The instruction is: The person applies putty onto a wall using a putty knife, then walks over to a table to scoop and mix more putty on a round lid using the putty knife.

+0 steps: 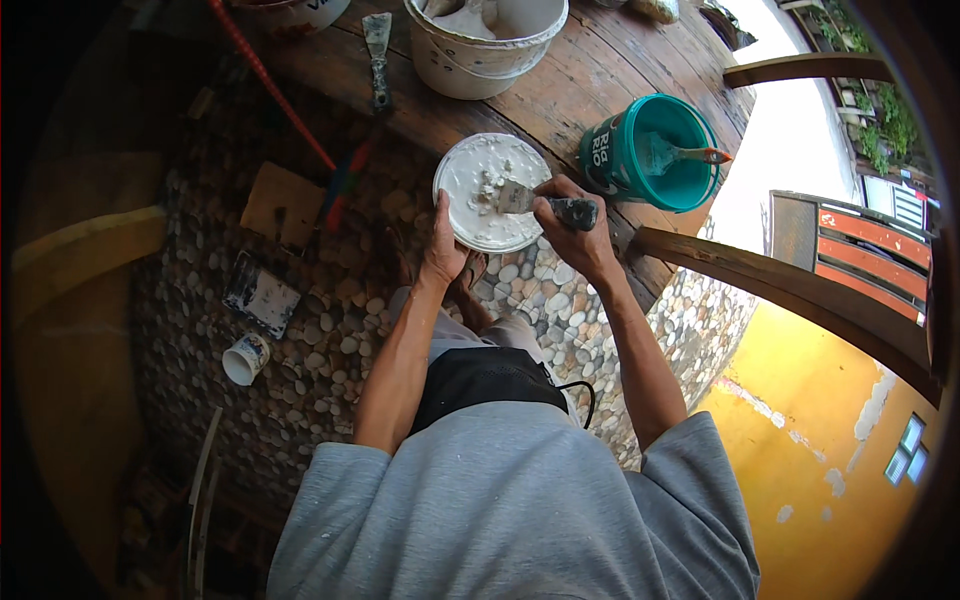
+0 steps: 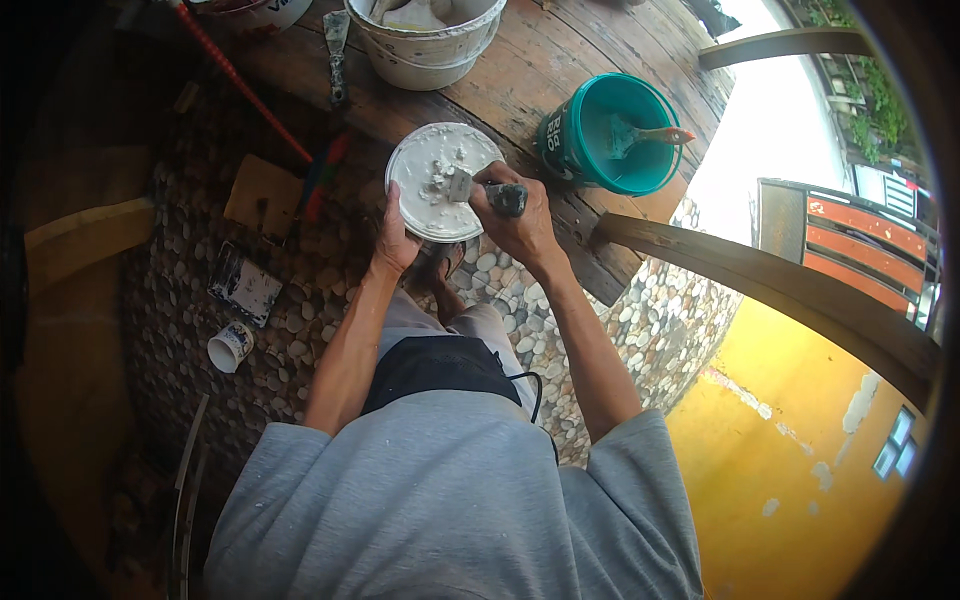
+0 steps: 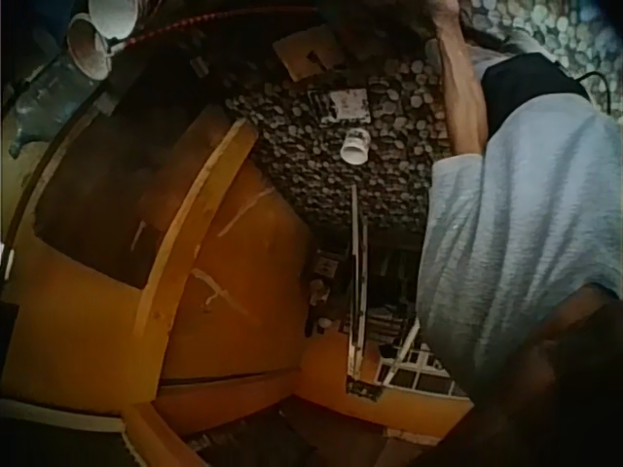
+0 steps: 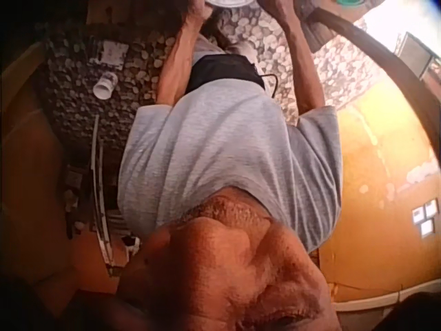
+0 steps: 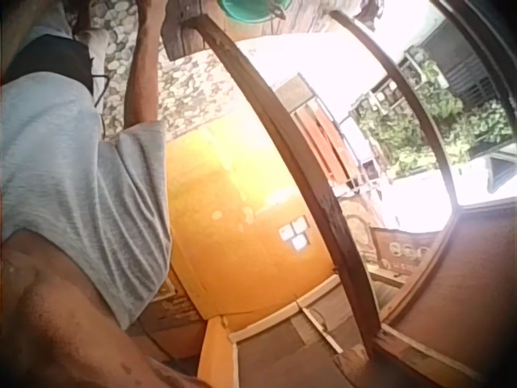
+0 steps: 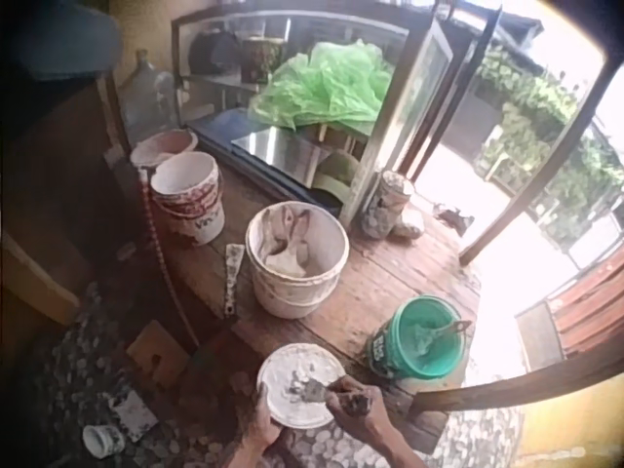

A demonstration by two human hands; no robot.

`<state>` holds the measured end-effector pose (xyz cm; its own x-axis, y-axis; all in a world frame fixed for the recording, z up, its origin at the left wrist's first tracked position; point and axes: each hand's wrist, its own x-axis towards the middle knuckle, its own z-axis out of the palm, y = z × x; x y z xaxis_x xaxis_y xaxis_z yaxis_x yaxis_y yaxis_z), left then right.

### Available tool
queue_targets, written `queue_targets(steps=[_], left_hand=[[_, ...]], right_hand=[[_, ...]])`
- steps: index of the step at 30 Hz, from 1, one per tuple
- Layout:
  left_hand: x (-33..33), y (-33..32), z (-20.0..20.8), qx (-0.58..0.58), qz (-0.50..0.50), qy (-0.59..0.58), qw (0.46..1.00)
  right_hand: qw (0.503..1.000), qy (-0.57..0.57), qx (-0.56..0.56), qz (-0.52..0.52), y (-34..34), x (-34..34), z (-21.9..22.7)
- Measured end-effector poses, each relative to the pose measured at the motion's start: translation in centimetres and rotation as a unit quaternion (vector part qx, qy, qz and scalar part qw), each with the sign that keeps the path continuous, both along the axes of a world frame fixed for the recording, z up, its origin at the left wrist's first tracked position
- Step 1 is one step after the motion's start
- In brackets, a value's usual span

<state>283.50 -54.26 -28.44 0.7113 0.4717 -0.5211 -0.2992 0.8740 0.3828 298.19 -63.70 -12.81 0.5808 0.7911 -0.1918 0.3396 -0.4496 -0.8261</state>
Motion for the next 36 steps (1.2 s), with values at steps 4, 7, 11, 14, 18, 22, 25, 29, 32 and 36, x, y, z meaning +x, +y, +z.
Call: queue_targets(steps=[4,7,11,14,18,22,25,29,32,36], left_hand=[[-3.3,0.8,2.6,-0.008,0.071,-0.063,0.995],[-5.6,1.7,5.4,0.022,0.114,-0.050,0.992],[-9.2,2.7,8.7,0.037,0.145,-0.088,0.985],[-12.2,3.1,10.8,0.056,0.197,-0.077,0.976],[-16.3,2.9,12.4,0.074,0.237,-0.089,0.964],[-21.2,1.2,13.2,0.101,0.269,-0.052,0.956],[-24.0,-0.2,14.2,0.096,0.299,-0.053,0.948],[-27.9,-0.8,15.3,0.097,0.346,-0.067,0.931],[-31.4,-1.4,15.3,0.087,0.356,-0.086,0.927],[-33.9,-2.4,16.2,0.115,0.384,-0.079,0.913]], right_hand=[[0.996,0.077,0.032,-0.022,0.5,-0.9,0.4],[0.994,0.108,0.035,-0.007,1.5,-2.5,2.7],[0.991,0.023,0.088,0.099,2.9,-5.8,8.8],[0.981,-0.002,0.130,0.147,4.6,-8.9,12.0],[0.947,-0.056,0.196,0.248,6.7,-13.8,12.2],[0.969,-0.036,0.106,0.222,8.3,-18.7,12.9],[0.985,0.017,0.054,0.165,9.3,-21.2,12.4],[0.896,-0.042,0.201,0.395,8.0,-24.8,11.7],[0.958,0.139,0.061,0.243,8.0,-27.5,12.8],[0.951,0.094,0.106,0.275,8.8,-29.0,13.6]])
